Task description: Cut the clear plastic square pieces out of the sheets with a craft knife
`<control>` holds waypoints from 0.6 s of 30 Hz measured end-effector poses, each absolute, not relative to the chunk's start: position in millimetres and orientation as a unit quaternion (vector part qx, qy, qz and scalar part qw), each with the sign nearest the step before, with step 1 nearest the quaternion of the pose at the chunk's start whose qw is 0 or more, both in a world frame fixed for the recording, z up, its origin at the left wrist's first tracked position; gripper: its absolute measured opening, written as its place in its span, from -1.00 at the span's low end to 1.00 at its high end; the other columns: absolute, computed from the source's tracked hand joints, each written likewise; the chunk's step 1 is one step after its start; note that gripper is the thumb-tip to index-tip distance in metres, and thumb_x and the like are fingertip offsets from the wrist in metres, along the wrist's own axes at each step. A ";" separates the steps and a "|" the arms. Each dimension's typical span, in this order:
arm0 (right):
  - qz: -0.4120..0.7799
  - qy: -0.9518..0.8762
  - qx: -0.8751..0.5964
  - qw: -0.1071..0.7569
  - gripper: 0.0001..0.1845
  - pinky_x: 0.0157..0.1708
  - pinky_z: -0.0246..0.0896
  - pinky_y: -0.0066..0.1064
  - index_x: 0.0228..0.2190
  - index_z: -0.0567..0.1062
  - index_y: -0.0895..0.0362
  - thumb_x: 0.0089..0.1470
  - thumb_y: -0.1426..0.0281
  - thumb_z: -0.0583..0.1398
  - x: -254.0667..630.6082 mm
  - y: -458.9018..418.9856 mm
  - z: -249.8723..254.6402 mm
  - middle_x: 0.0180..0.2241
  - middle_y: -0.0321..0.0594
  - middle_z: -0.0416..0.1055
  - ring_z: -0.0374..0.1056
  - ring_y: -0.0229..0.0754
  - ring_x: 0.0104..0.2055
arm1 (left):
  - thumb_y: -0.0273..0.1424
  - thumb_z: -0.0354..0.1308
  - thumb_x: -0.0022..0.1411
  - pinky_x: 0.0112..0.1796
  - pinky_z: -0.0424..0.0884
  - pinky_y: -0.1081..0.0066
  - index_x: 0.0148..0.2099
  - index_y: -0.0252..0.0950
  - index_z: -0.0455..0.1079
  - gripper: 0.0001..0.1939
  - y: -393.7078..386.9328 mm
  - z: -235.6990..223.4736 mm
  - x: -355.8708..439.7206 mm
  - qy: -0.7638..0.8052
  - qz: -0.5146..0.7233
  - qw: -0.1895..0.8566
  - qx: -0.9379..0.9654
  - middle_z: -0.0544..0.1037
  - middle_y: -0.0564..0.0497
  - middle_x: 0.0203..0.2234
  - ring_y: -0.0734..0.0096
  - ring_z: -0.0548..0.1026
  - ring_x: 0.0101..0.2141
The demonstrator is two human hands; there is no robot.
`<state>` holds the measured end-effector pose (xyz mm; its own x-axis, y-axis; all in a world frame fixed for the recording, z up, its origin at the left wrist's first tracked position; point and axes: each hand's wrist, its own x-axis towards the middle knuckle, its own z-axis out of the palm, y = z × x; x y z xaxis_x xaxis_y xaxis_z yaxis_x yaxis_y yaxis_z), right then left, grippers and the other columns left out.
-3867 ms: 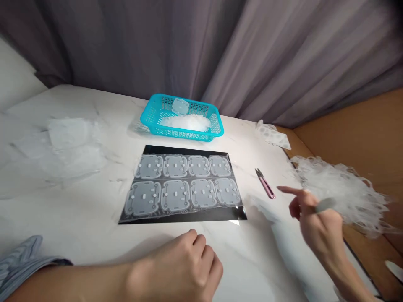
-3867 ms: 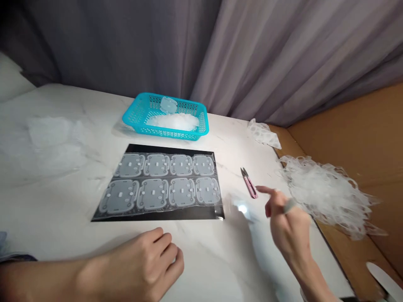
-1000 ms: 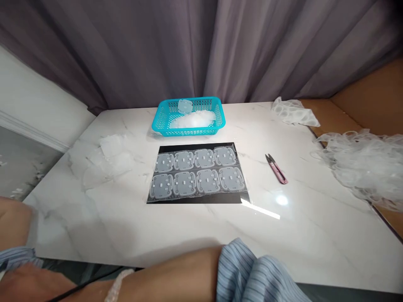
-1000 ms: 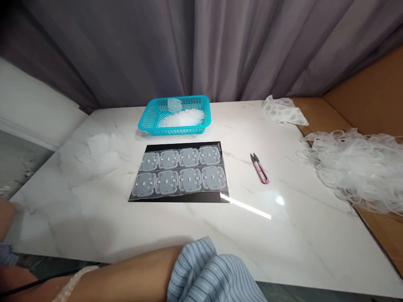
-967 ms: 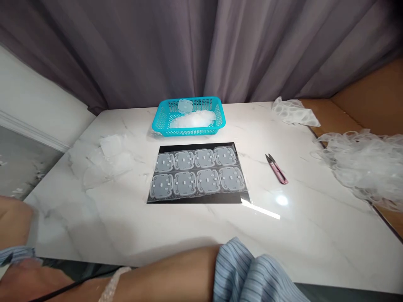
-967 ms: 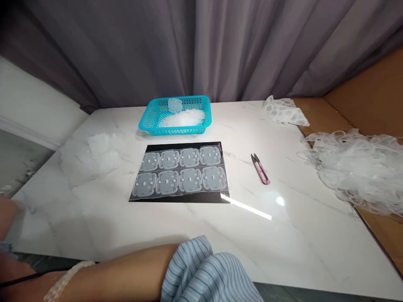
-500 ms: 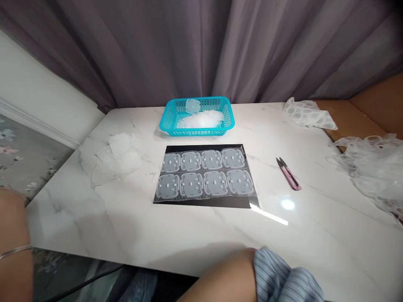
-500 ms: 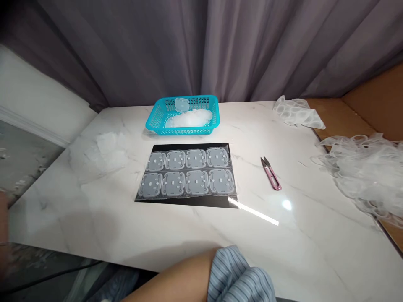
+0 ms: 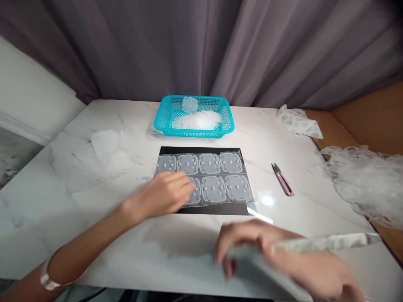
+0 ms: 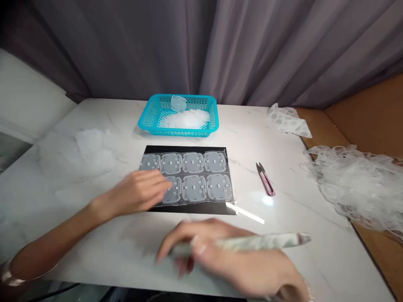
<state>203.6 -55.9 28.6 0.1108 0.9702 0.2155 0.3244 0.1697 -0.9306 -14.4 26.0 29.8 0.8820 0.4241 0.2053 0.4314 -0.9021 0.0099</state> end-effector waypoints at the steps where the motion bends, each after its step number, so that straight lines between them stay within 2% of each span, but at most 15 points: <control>1: 0.322 -0.578 -0.566 0.492 -0.56 -0.31 0.38 -0.28 -0.15 0.50 0.12 0.15 0.02 0.18 210.5 -40.2 23.4 -0.36 -0.18 0.47 0.44 -0.14 -0.31 | -0.47 -0.02 0.33 -0.25 0.42 0.33 -0.14 -0.27 0.47 -0.77 26.0 22.2 4.2 -0.194 -0.063 0.020 -0.979 0.60 -0.03 -0.30 0.29 0.53 -0.23; 3: 0.316 -0.564 -0.586 0.489 -0.53 -0.35 0.36 -0.29 -0.16 0.49 0.12 0.13 -0.01 0.18 227.4 -23.0 15.6 -0.42 -0.21 0.45 0.43 -0.14 -0.36 | -0.41 0.00 0.35 -0.05 0.38 0.23 0.01 -0.27 0.42 -0.74 28.4 11.3 33.8 -0.167 -0.022 0.021 -0.985 0.56 -0.09 -0.05 0.19 0.46 0.00; 6: 0.311 -0.527 -0.619 0.493 -0.55 -0.37 0.35 -0.28 -0.16 0.46 0.12 0.14 0.01 0.17 253.6 -18.6 12.7 -0.45 -0.23 0.44 0.42 -0.16 -0.41 | -0.31 -0.09 0.41 0.18 0.16 0.07 0.22 -0.30 0.27 -0.59 37.9 2.2 54.1 -0.181 -0.019 0.015 -0.983 0.33 -0.14 0.24 0.10 0.23 0.24; 9: 0.313 -0.475 -0.659 0.493 -0.65 -0.38 0.33 -0.30 -0.18 0.42 0.11 0.18 0.10 0.17 269.1 -15.0 13.0 -0.45 -0.25 0.44 0.41 -0.18 -0.44 | -0.24 -0.17 0.44 0.24 0.01 -0.03 0.27 -0.36 0.21 -0.51 50.6 -3.8 55.5 -0.190 -0.019 -0.006 -0.982 0.24 -0.19 0.30 0.03 0.13 0.30; 11: 0.310 -0.448 -0.674 0.500 -0.73 -0.41 0.31 -0.33 -0.24 0.37 0.09 0.19 0.15 0.18 270.6 -6.5 10.5 -0.47 -0.28 0.45 0.39 -0.21 -0.48 | -0.18 -0.16 0.43 0.25 -0.02 -0.05 0.30 -0.37 0.19 -0.47 57.6 -7.5 53.9 -0.189 -0.023 -0.026 -0.981 0.22 -0.20 0.31 0.00 0.13 0.30; 15: 0.324 -0.455 -0.675 0.481 -0.76 -0.49 0.22 -0.39 -0.38 0.35 0.08 0.18 0.19 0.21 258.4 14.4 -1.3 -0.53 -0.31 0.45 0.32 -0.25 -0.54 | -0.10 -0.11 0.40 0.22 0.05 -0.02 0.39 -0.37 0.04 -0.34 63.8 -13.0 51.7 -0.210 -0.039 -0.045 -0.976 0.09 -0.22 0.36 0.00 0.15 0.29; 18: 0.320 -0.467 -0.682 0.464 -0.74 -0.47 0.22 -0.40 -0.44 0.40 0.10 0.19 0.20 0.20 245.9 21.0 -10.3 -0.54 -0.30 0.43 0.33 -0.24 -0.51 | -0.05 -0.12 0.39 0.19 0.11 0.02 0.37 -0.42 0.09 -0.31 65.2 -14.7 50.1 -0.223 -0.044 -0.047 -0.973 0.12 -0.23 0.35 0.04 0.18 0.28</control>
